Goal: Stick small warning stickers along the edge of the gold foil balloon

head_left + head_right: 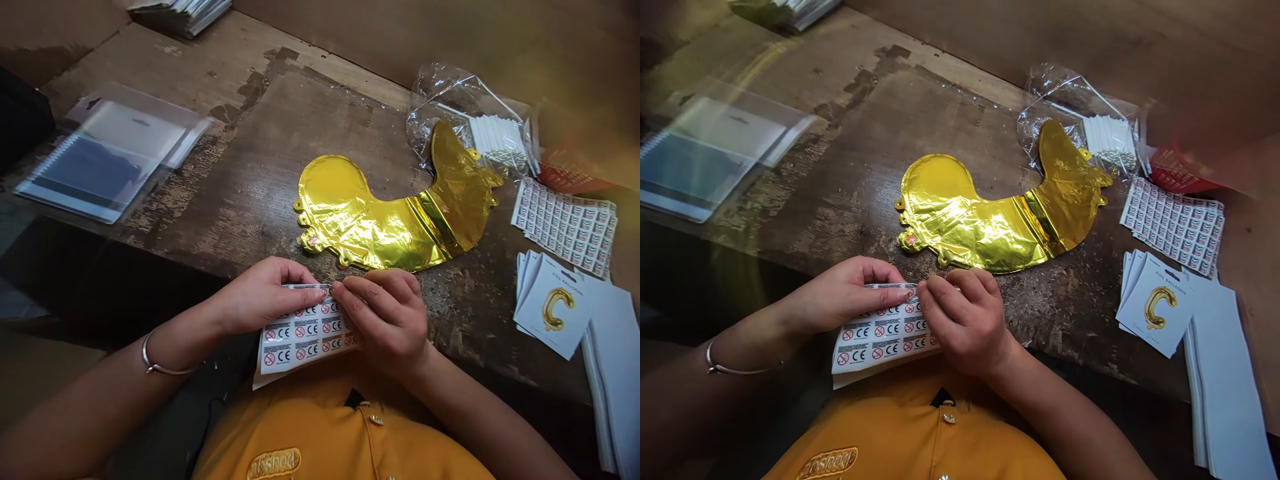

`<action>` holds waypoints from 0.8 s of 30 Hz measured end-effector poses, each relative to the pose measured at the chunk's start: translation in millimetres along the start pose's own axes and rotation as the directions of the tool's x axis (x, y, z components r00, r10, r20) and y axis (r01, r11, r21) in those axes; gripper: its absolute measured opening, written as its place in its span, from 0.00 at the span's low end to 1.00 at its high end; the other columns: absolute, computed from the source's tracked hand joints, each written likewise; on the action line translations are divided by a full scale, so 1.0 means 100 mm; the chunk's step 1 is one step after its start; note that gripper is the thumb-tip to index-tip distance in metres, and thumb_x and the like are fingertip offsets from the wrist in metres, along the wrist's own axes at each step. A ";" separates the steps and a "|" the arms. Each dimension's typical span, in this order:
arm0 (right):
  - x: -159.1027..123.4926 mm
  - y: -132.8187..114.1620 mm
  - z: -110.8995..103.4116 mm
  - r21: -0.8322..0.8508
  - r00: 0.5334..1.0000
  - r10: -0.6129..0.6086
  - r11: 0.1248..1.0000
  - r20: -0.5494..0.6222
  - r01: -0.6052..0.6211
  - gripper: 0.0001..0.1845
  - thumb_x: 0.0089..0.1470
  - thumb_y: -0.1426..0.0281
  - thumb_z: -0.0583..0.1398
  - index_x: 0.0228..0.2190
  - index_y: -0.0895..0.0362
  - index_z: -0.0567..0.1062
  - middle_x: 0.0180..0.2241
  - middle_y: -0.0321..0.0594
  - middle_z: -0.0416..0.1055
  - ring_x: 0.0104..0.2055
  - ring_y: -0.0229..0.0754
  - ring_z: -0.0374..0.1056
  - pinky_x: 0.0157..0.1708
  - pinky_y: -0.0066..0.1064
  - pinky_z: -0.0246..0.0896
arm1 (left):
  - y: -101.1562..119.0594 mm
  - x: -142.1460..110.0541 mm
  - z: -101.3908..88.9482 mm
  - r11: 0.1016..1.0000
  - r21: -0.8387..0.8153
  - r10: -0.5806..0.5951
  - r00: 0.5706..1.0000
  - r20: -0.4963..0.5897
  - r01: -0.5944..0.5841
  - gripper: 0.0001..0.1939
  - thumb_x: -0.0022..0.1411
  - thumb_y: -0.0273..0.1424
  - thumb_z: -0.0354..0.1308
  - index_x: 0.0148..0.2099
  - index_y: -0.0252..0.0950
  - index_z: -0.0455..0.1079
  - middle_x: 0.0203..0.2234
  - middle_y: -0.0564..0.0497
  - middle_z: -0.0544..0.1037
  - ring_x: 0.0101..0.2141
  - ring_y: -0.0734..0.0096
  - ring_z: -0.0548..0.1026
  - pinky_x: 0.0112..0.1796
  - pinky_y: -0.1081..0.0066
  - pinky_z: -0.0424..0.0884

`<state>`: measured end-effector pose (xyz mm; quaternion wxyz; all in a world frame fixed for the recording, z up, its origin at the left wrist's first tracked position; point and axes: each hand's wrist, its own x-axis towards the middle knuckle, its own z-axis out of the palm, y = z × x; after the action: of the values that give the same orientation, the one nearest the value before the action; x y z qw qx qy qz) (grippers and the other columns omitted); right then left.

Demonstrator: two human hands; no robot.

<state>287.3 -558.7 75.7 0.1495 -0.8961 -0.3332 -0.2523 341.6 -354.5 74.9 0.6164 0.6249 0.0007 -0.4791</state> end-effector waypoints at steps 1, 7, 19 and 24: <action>0.01 0.00 0.00 -0.003 1.000 -0.017 1.000 -0.002 0.017 0.09 0.54 0.75 0.61 0.40 0.59 0.76 0.36 0.41 0.78 0.37 0.44 0.67 0.38 0.39 0.59 | 0.00 0.00 0.00 1.000 -0.005 -0.002 1.000 -0.001 0.002 0.15 0.53 0.40 0.64 0.29 0.33 0.70 0.20 0.55 0.73 0.21 0.79 0.68 0.21 0.79 0.64; 0.07 0.04 -0.04 -0.028 0.995 -0.095 0.995 0.043 0.096 0.08 0.55 0.76 0.58 0.36 0.55 0.76 0.35 0.38 0.78 0.36 0.42 0.67 0.35 0.36 0.59 | 0.00 0.02 0.00 0.999 -0.051 -0.001 1.000 0.017 0.002 0.16 0.50 0.41 0.65 0.27 0.33 0.69 0.19 0.56 0.72 0.20 0.78 0.67 0.21 0.78 0.63; 0.09 0.08 0.00 -0.006 0.988 -0.147 0.989 0.042 0.147 0.08 0.56 0.77 0.57 0.36 0.59 0.75 0.34 0.42 0.77 0.34 0.42 0.66 0.34 0.36 0.60 | -0.05 0.02 -0.01 0.994 -0.105 -0.024 0.999 0.022 0.026 0.16 0.51 0.41 0.66 0.30 0.33 0.70 0.20 0.56 0.72 0.21 0.78 0.68 0.22 0.78 0.63; 0.18 0.04 -0.03 0.208 0.986 0.050 0.975 0.158 -0.083 0.04 0.57 0.76 0.57 0.33 0.58 0.73 0.31 0.41 0.73 0.33 0.39 0.64 0.35 0.33 0.62 | -0.06 0.01 0.01 0.998 -0.056 0.005 1.000 -0.009 -0.005 0.17 0.51 0.43 0.65 0.31 0.32 0.71 0.21 0.55 0.72 0.22 0.78 0.67 0.23 0.78 0.63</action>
<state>300.7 -554.1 87.4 0.2277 -0.9020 -0.3388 -0.1410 338.3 -354.1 69.8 0.6348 0.6096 0.0152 -0.4746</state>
